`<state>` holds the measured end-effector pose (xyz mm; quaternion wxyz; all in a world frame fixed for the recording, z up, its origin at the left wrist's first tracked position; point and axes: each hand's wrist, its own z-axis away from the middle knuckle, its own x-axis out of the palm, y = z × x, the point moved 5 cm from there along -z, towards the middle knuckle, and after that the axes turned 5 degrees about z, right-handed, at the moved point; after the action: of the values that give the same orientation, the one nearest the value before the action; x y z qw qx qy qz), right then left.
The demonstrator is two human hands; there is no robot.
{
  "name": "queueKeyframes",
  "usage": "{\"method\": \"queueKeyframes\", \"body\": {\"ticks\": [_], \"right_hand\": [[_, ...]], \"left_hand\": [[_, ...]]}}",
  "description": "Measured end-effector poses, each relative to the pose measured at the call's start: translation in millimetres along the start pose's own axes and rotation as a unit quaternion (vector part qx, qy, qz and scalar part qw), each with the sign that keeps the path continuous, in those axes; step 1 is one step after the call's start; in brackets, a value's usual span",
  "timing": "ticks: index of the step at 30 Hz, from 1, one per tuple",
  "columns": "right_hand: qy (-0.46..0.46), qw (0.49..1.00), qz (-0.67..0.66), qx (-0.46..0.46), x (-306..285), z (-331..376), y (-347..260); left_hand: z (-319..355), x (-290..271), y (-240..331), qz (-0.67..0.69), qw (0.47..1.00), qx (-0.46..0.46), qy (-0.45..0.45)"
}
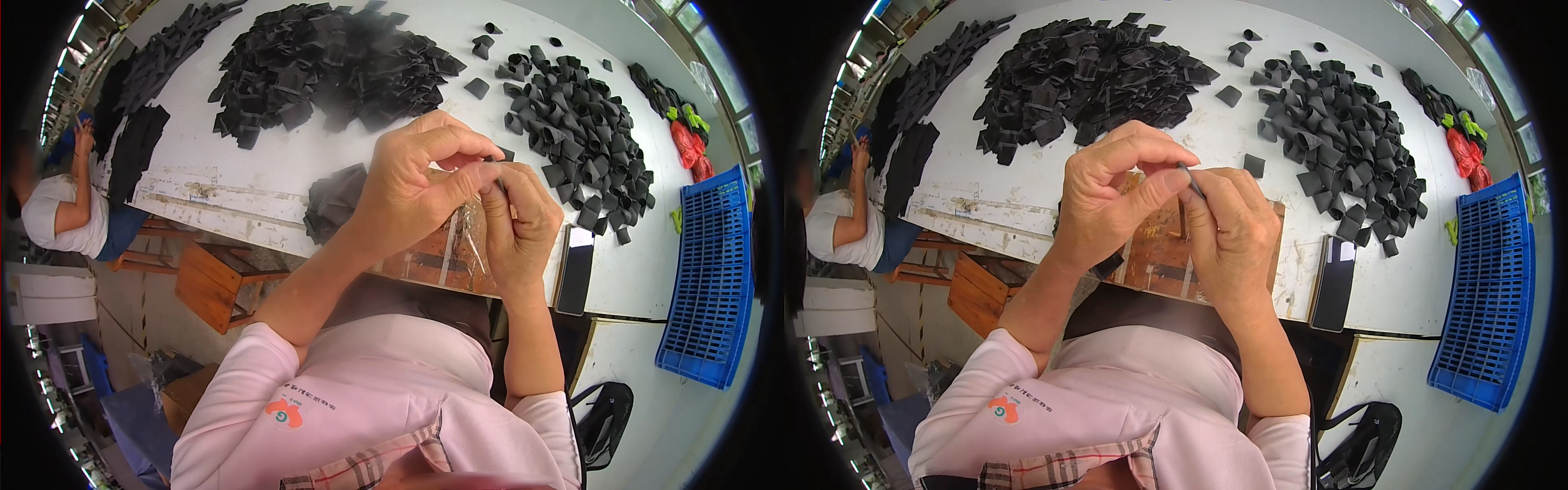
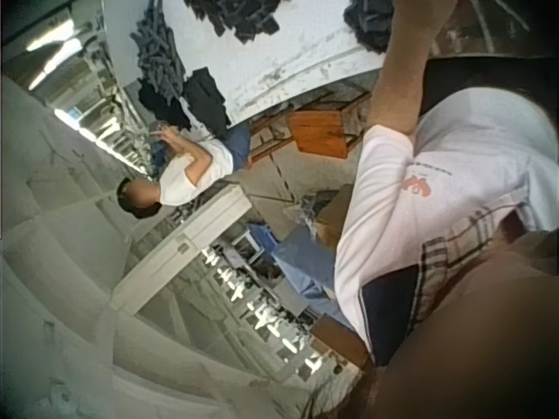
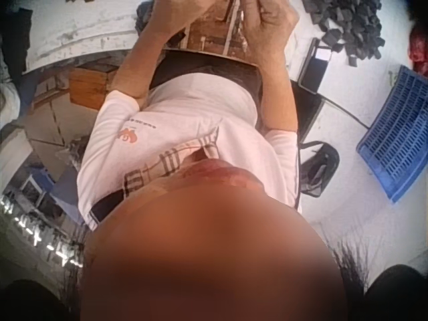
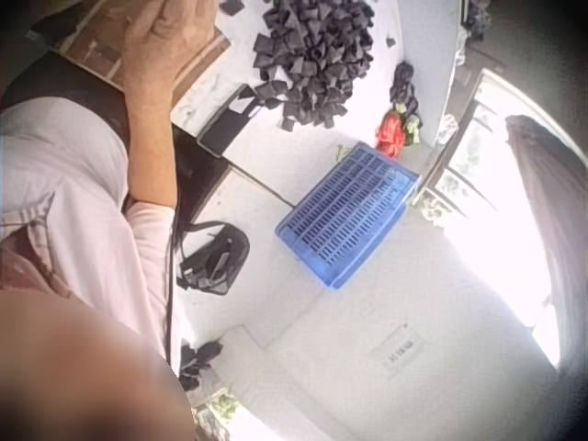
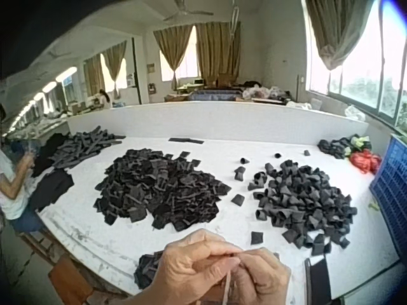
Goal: Inspecting and manipulating small black rubber components at a manufacturing workbench.
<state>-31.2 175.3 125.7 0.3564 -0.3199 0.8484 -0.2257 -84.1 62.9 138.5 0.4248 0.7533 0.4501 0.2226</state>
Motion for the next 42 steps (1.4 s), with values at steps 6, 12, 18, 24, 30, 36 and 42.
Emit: {"method": "queueKeyframes", "body": {"ticks": [6, 12, 18, 24, 30, 36, 42], "right_hand": [[-0.041, 0.999, -0.027, 0.023, -8.4, -13.9, -20.6], [-0.034, 0.999, -0.014, 0.014, -9.3, -17.4, -20.2], [-0.02, 0.998, 0.03, -0.042, -2.4, -4.9, -8.2], [-0.042, 0.999, 0.019, -0.008, -2.6, -4.2, -6.3], [-0.1, 0.995, 0.013, 0.028, -7.8, -12.8, -16.3], [-0.01, 0.999, 0.025, -0.031, 3.2, -3.1, -7.6], [-0.017, 0.999, 0.045, -0.024, 5.2, -6.7, -3.8]], "left_hand": [[15.3, -2.9, -10.4, 0.148, 0.982, -0.047, 0.106], [19.3, -12.7, -26.2, 0.332, 0.913, -0.077, 0.226], [34.4, -10.3, -34.2, 0.305, 0.928, -0.088, 0.196], [19.8, -12.0, -21.8, 0.227, 0.96, -0.093, 0.138], [18.2, -12.8, -24.3, 0.187, 0.972, -0.112, 0.087], [20.6, -14.4, -29.2, 0.182, 0.973, -0.1, 0.103], [36.6, -32.5, -24.5, -0.026, 0.993, -0.054, 0.102]]}}
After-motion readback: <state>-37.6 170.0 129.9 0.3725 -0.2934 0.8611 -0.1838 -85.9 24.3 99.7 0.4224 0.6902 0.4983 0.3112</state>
